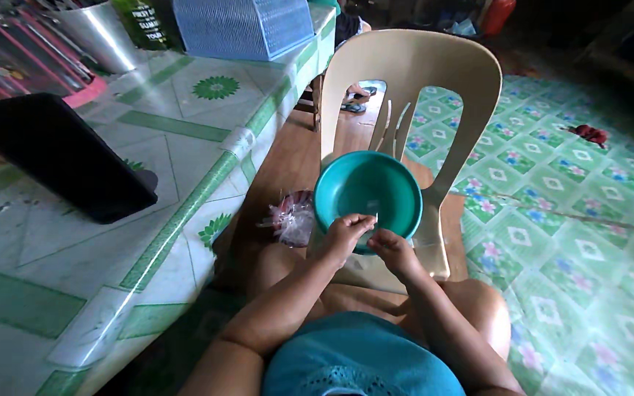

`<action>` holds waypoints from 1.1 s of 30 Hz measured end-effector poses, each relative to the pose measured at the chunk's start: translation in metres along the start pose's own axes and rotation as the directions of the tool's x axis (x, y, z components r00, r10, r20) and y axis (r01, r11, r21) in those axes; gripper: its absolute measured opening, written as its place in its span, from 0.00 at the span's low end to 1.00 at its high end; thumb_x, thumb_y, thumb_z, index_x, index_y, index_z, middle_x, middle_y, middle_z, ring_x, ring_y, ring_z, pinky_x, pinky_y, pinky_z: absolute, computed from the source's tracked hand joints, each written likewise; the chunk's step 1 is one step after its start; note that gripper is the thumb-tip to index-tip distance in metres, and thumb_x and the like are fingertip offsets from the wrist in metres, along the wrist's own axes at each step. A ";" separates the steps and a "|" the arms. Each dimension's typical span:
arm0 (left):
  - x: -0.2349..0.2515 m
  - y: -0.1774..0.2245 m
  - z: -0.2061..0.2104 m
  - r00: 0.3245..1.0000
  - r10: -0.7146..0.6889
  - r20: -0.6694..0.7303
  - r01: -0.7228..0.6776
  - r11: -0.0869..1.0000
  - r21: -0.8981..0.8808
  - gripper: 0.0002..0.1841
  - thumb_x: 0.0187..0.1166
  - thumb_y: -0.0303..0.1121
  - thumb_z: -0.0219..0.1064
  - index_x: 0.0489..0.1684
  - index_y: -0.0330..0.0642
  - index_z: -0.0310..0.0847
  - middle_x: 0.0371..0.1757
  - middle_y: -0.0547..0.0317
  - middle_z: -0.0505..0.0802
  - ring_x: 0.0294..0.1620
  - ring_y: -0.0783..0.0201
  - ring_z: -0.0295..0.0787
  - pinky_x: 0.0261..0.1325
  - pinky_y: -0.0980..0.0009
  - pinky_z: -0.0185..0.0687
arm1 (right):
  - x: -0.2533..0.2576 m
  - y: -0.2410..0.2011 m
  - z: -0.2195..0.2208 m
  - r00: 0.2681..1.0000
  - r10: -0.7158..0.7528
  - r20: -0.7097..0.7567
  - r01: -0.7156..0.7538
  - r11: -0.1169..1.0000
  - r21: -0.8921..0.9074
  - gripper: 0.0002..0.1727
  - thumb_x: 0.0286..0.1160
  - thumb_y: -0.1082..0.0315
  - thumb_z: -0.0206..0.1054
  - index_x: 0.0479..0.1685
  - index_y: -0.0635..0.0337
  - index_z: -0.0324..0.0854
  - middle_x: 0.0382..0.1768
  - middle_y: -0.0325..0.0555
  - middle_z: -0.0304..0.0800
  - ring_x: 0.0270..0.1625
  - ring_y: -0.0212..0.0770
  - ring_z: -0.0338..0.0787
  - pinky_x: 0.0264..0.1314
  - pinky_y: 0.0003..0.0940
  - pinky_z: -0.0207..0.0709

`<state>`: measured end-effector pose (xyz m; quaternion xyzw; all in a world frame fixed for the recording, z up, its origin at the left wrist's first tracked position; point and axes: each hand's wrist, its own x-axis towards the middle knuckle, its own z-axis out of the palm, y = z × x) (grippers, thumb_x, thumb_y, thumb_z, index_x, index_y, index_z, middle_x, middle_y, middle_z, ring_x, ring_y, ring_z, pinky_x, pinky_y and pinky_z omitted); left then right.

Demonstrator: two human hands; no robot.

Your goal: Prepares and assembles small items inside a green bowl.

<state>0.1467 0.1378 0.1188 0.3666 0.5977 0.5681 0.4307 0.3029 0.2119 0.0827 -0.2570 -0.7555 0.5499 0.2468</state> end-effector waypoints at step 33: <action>-0.003 -0.023 0.016 0.985 0.122 -0.120 -0.130 0.989 -0.063 0.07 0.75 0.31 0.76 0.40 0.37 0.92 0.39 0.60 0.95 0.44 0.72 0.91 0.55 0.72 0.86 | -0.011 0.003 0.005 0.993 -0.076 -0.093 0.064 0.989 -0.131 0.10 0.76 0.66 0.70 0.34 0.66 0.87 0.34 0.40 0.87 0.39 0.24 0.83 0.48 0.23 0.79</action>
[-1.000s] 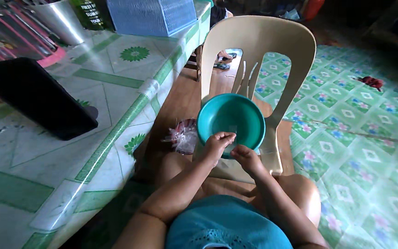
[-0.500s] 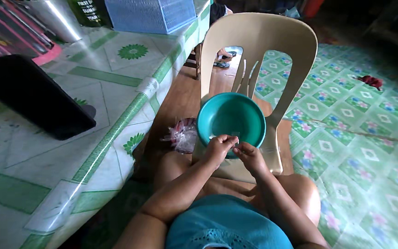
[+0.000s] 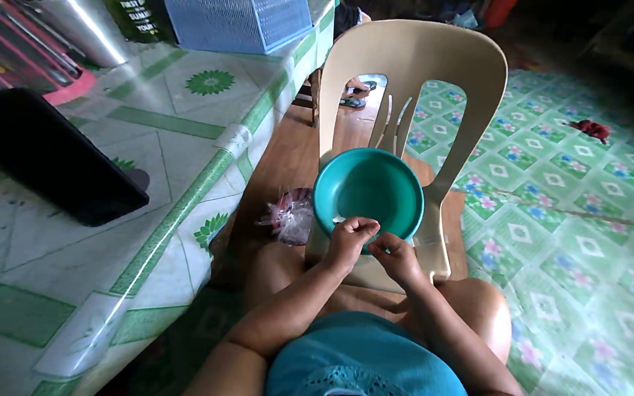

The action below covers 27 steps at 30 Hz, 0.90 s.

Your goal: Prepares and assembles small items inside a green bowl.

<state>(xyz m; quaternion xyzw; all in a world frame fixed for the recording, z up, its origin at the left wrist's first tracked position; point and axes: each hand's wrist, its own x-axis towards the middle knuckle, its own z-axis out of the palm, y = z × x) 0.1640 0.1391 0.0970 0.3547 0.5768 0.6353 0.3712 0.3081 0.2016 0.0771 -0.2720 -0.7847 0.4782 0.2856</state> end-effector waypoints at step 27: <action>-0.004 0.009 -0.008 0.960 -0.233 0.153 0.219 0.970 0.103 0.08 0.74 0.33 0.77 0.41 0.38 0.89 0.37 0.60 0.92 0.40 0.72 0.88 0.49 0.74 0.84 | -0.002 -0.003 -0.030 0.891 -0.430 -0.145 0.385 0.885 -0.262 0.16 0.68 0.63 0.77 0.51 0.58 0.84 0.64 0.54 0.84 0.70 0.52 0.82 0.72 0.58 0.75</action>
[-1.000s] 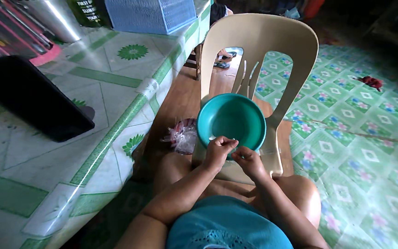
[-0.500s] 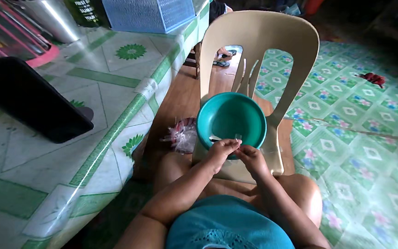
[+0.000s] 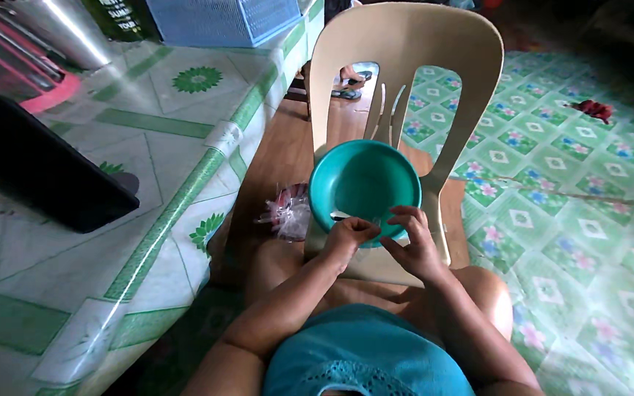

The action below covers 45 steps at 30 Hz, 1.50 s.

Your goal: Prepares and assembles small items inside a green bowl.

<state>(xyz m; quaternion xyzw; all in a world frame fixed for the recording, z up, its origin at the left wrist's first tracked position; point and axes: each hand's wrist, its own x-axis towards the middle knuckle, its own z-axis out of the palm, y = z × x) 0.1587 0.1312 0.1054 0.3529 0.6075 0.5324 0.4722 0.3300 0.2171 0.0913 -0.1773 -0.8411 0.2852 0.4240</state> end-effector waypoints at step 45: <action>0.002 -0.012 -0.077 0.917 0.259 -0.304 -0.203 0.958 0.204 0.09 0.73 0.36 0.78 0.42 0.41 0.94 0.42 0.62 0.96 0.46 0.73 0.92 0.56 0.73 0.88 | 0.101 0.029 0.109 0.415 0.485 0.770 0.061 0.829 -0.556 0.18 0.82 0.70 0.64 0.68 0.65 0.80 0.69 0.65 0.83 0.76 0.68 0.79 0.73 0.71 0.73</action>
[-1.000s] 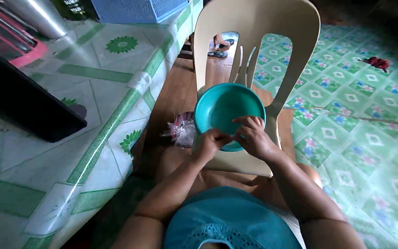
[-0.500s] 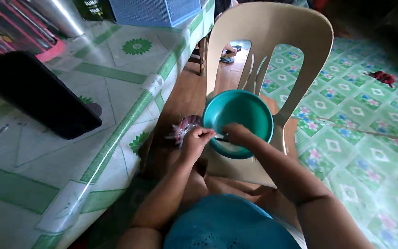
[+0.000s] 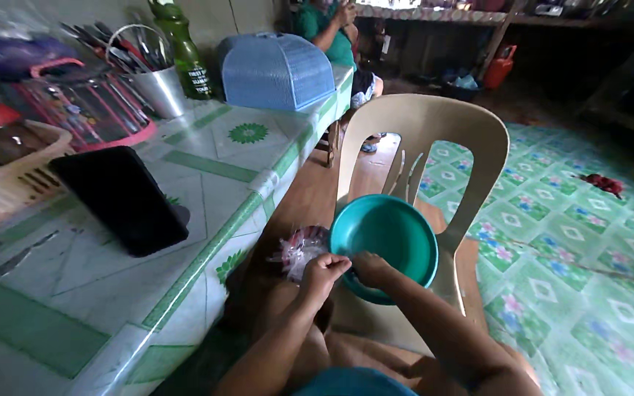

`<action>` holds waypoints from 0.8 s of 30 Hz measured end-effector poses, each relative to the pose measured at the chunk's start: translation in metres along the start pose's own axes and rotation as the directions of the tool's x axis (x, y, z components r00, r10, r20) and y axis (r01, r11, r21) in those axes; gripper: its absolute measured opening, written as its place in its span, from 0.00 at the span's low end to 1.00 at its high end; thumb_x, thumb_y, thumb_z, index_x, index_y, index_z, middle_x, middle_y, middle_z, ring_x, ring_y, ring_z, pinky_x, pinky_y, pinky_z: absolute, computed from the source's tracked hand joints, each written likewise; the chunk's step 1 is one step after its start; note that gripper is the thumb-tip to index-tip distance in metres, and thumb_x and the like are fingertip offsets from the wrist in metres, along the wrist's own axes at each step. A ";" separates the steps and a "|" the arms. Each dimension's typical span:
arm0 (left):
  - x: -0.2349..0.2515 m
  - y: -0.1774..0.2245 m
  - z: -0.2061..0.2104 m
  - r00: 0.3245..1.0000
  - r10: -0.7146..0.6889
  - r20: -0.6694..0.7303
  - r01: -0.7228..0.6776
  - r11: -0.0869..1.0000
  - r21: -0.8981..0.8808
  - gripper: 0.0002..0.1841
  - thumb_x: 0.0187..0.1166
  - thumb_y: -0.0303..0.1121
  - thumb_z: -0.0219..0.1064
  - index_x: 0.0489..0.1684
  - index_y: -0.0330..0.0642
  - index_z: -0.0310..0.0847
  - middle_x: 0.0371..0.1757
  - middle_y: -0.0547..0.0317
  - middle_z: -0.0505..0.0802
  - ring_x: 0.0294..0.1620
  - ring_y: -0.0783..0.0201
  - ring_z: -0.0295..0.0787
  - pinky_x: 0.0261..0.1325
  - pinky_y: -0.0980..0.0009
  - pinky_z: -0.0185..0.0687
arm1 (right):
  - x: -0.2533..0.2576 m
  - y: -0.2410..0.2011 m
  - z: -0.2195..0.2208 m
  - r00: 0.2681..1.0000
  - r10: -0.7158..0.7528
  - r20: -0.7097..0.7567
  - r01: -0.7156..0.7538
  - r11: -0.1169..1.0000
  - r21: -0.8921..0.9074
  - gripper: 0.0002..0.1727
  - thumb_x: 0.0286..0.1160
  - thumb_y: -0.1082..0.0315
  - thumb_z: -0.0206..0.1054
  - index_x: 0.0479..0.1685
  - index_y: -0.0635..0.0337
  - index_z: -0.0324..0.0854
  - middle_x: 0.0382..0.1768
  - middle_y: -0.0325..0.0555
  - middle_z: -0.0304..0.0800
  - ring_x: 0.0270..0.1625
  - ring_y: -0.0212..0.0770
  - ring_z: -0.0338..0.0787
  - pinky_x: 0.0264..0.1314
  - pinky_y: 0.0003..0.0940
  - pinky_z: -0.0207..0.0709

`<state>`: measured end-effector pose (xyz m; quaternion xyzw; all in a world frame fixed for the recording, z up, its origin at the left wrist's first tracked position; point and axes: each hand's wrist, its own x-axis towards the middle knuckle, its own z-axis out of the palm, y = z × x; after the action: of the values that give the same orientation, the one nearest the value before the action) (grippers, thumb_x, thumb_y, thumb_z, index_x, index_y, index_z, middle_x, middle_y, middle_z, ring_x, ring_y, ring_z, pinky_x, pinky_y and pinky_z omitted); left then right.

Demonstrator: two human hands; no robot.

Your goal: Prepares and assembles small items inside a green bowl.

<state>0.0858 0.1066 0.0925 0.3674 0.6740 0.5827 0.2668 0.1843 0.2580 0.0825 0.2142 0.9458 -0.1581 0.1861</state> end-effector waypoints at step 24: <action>0.011 0.015 0.025 0.988 -0.124 -0.092 0.087 0.939 -0.332 0.12 0.79 0.34 0.73 0.50 0.35 0.88 0.60 0.49 0.90 0.63 0.60 0.86 0.68 0.59 0.83 | -0.103 0.085 0.044 0.335 0.694 -0.637 0.560 0.397 0.727 0.20 0.69 0.74 0.73 0.62 0.72 0.82 0.56 0.54 0.89 0.57 0.39 0.90 0.62 0.36 0.87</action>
<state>0.1019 0.1309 0.1030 0.2484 0.6006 0.6908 0.3167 0.3230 0.2785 0.0682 0.3749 0.5833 -0.4795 -0.5378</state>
